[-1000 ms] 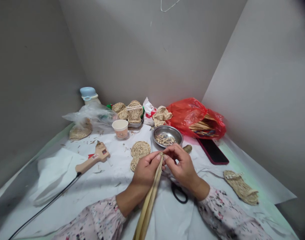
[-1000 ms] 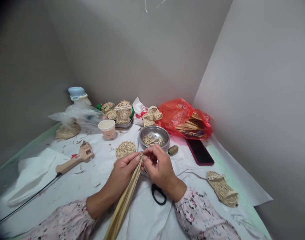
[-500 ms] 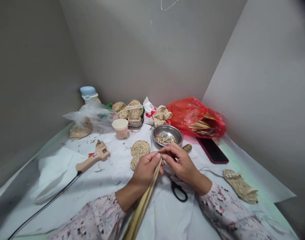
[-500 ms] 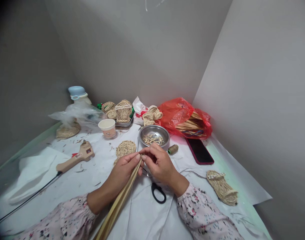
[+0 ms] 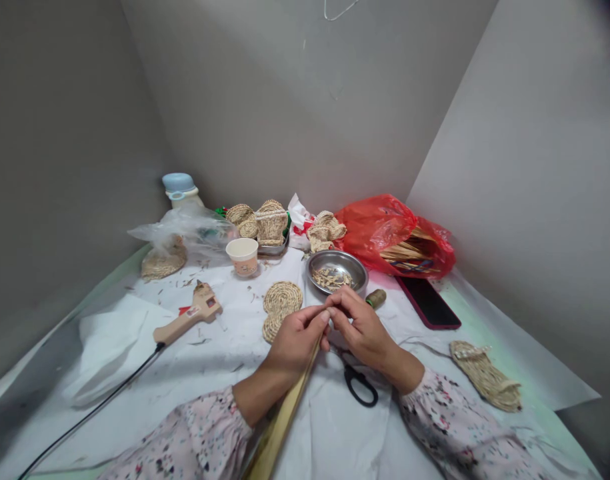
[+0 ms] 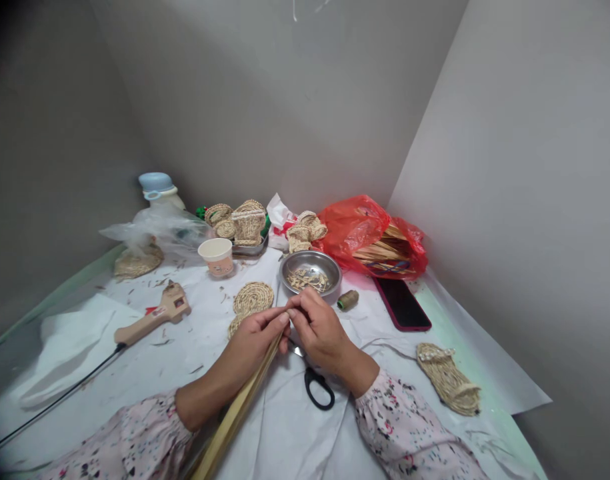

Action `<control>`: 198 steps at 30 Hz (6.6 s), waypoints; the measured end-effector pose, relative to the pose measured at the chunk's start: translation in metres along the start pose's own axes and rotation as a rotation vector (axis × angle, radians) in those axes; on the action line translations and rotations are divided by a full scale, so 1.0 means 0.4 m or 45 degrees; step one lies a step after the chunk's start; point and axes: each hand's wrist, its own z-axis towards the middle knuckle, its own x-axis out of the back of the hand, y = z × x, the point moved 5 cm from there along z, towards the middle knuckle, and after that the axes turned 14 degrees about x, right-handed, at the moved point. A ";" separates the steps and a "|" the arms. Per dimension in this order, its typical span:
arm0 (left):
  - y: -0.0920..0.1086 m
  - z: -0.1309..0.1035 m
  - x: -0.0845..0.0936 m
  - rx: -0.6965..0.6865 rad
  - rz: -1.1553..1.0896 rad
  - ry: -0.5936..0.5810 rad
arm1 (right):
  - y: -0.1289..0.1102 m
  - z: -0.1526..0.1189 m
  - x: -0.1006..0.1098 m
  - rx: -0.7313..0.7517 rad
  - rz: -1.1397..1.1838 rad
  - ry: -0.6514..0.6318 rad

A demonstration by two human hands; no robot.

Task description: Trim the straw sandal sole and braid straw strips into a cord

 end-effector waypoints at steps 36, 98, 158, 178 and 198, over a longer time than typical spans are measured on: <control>-0.022 -0.009 -0.009 -0.046 0.019 -0.039 | 0.010 -0.010 0.001 -0.167 0.059 0.141; 0.000 -0.012 0.020 -0.120 0.298 0.258 | 0.017 -0.020 -0.023 -0.274 0.111 0.020; -0.002 -0.030 0.011 -0.113 0.287 0.256 | 0.000 -0.009 -0.019 -0.005 0.005 -0.002; -0.026 -0.003 -0.003 0.111 -0.120 -0.017 | -0.033 -0.001 -0.017 0.116 -0.096 -0.019; -0.001 -0.029 0.002 -0.082 0.578 0.203 | 0.031 -0.025 -0.024 -0.313 0.112 0.072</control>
